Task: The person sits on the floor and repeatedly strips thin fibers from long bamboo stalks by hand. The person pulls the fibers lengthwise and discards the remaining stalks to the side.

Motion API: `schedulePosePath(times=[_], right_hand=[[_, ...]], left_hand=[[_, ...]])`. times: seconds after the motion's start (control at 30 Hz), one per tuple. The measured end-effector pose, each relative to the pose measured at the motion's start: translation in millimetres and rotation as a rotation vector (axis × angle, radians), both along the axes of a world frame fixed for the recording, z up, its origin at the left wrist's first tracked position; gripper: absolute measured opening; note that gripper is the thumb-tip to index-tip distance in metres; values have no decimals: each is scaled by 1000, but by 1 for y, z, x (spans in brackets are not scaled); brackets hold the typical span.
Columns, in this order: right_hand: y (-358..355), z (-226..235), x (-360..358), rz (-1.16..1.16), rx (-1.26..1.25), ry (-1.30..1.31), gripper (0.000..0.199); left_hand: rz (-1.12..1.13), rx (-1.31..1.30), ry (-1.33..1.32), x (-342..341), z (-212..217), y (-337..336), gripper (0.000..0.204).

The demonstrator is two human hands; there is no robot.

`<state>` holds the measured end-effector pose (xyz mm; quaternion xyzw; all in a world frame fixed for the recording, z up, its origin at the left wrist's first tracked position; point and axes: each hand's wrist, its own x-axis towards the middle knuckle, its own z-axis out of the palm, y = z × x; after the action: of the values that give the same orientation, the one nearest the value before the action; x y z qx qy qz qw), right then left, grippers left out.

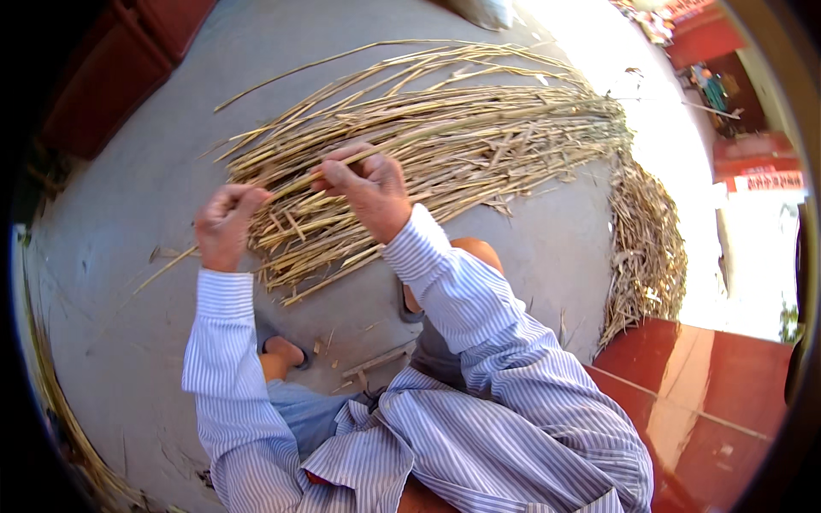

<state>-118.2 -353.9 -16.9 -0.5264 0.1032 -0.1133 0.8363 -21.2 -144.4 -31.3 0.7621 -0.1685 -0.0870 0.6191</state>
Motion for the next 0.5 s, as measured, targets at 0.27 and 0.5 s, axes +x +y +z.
schedulePosePath(times=[0.27,0.5], right_hand=[[-13,14,-4,-98,-43,9,17],[-5,10,0,-102,-105,60,20]], left_hand=[[440,-327,20,44,20,70,22],[612,161,-310,58,14,118,22]])
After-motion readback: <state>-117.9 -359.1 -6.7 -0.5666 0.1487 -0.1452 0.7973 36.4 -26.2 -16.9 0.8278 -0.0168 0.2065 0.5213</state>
